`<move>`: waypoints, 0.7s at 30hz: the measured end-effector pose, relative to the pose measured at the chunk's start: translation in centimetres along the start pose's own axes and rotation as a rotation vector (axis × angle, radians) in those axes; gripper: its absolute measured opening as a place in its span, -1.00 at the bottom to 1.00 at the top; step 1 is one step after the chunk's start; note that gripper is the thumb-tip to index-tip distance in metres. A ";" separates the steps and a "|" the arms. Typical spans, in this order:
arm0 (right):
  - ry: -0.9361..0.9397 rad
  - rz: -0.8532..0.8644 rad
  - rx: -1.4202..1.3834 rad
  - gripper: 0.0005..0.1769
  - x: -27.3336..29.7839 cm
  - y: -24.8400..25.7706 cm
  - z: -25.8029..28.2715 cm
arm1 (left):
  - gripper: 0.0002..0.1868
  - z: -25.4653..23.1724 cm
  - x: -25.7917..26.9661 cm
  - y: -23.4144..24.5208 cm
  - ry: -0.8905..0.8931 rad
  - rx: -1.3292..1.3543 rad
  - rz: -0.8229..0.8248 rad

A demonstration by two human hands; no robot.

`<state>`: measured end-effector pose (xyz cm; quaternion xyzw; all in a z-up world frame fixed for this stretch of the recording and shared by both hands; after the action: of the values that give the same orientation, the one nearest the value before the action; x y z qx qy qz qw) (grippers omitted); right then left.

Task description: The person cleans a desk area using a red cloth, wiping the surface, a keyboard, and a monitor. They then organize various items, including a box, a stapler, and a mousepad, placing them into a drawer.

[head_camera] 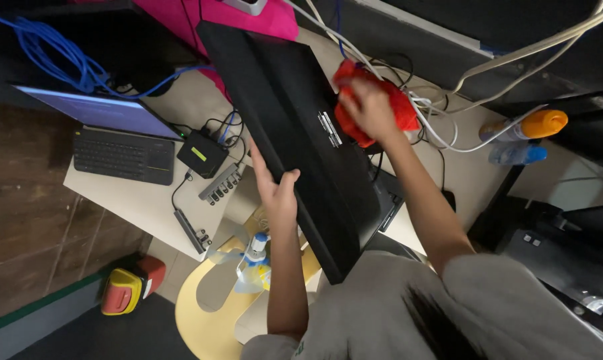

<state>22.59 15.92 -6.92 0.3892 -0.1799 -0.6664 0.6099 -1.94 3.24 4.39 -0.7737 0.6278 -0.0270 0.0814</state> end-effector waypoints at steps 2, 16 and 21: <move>0.047 0.390 -0.075 -0.43 2.9 -2.6 1.1 | 0.02 -0.2 -0.1 0.0 -0.013 0.022 0.007; 0.031 0.475 0.142 -0.61 13.3 4.2 0.9 | 0.02 -0.7 -1.3 -0.6 0.022 0.124 -0.007; 0.212 0.156 0.148 -0.67 12.0 1.4 -0.1 | 0.02 0.2 -1.5 0.1 0.047 0.114 -0.028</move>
<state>24.17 4.25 -9.64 0.4861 -0.1926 -0.5571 0.6452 -2.38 4.70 4.30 -0.7756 0.6161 -0.0822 0.1103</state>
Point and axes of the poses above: each hand's wrist, its own x-axis away from the middle knuckle, its own y-axis out of the back of the hand, z = x × y, the point moved 7 cm from there along -x, towards the middle knuckle, and after that the axes turned 1 degree about x, right-handed, at the moved point
